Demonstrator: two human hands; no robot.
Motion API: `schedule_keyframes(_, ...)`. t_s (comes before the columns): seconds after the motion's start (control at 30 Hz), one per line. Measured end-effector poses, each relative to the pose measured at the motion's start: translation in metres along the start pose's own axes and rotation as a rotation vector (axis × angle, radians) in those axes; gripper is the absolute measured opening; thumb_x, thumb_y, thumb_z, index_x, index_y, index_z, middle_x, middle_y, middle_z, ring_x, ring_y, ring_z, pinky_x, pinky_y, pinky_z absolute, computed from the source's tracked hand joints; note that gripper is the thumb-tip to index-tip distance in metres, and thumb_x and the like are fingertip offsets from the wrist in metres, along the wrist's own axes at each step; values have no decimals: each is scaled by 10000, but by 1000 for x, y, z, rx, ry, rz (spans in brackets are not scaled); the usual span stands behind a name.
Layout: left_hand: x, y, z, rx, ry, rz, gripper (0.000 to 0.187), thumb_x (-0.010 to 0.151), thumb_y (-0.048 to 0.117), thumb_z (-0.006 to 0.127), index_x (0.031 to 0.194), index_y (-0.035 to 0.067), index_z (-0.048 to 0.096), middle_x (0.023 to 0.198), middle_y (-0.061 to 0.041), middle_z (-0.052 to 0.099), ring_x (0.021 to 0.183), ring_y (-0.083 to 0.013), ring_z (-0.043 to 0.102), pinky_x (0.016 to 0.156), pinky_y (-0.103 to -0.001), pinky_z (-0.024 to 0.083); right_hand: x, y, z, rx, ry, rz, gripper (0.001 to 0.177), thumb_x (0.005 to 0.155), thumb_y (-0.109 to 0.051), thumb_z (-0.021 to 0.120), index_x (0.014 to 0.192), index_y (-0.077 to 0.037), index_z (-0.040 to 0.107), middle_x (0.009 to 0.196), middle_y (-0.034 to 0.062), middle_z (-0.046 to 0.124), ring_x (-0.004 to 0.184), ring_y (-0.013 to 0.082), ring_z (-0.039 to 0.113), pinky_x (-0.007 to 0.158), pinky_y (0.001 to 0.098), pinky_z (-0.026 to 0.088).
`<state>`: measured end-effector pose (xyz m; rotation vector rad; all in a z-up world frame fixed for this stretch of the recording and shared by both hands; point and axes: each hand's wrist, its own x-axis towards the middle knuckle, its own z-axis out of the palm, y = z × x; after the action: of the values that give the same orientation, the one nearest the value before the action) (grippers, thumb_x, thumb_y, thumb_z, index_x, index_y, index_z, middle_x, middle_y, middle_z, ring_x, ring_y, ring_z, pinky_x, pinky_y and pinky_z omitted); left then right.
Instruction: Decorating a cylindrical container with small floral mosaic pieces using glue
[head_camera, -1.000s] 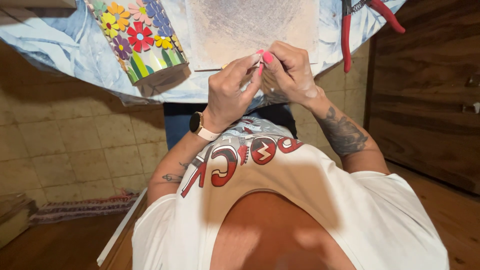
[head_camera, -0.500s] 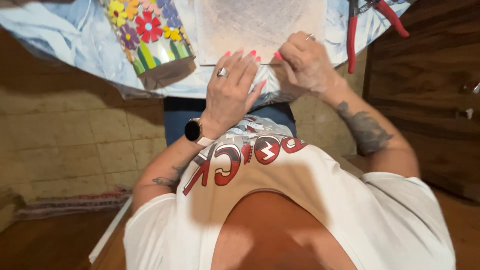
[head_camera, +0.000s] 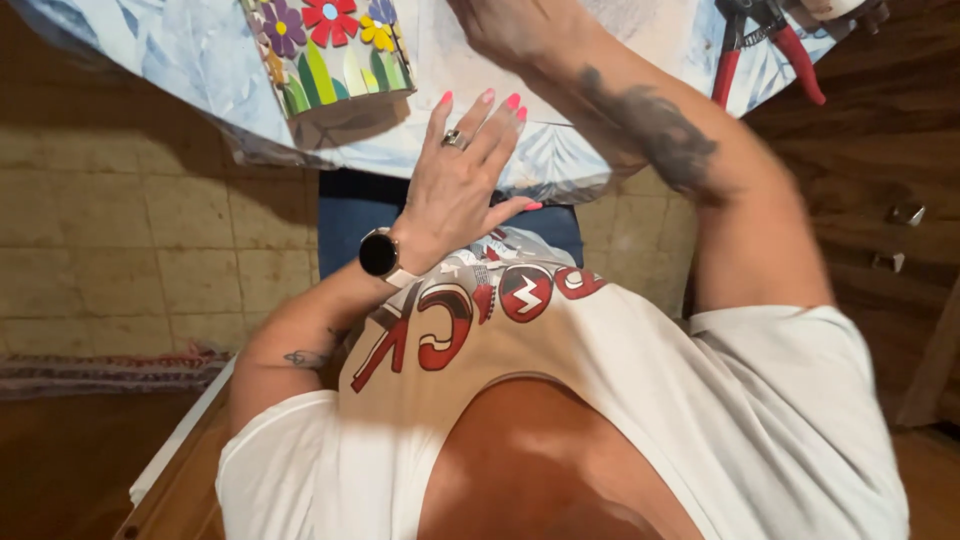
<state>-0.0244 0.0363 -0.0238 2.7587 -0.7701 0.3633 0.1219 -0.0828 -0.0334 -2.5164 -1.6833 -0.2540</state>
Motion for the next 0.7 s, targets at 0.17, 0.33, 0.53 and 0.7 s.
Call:
schedule_keyframes(0.17, 0, -1, -2, -44, 12, 4, 775, 767, 681, 504, 1170, 19, 493, 1223, -105, 479, 1194, -251, 338, 989, -474, 206, -42, 17, -62, -100, -229, -431, 158, 872, -177, 421, 730, -113, 444, 719, 23, 437, 629, 173, 440, 580, 290, 372)
schedule_keyframes(0.33, 1, 3, -1, -24, 45, 9, 768, 783, 689, 492, 1154, 17, 509, 1199, -84, 500, 1209, -244, 320, 1003, -461, 184, -88, 65, -85, -639, -855, -779, 128, 817, -152, 505, 923, -81, 525, 930, -10, 502, 702, 27, 502, 568, 182, 469)
schedule_keyframes(0.53, 14, 7, -3, -456, 307, -143, 460, 861, 181, 610, 1187, -38, 370, 1039, -187, 583, 932, -251, 596, 959, -388, 401, -66, 2, -72, 559, -265, 118, 145, 915, -59, 358, 802, -17, 437, 719, 99, 446, 615, 223, 436, 534, 318, 376)
schedule_keyframes(0.7, 19, 11, 1, -766, 370, -271, 399, 893, 35, 510, 1256, 92, 354, 879, -99, 607, 666, -173, 575, 551, -289, 502, -51, -37, -88, 873, -6, 174, 294, 966, -193, 273, 797, 4, 410, 723, 96, 396, 602, 203, 365, 557, 294, 307)
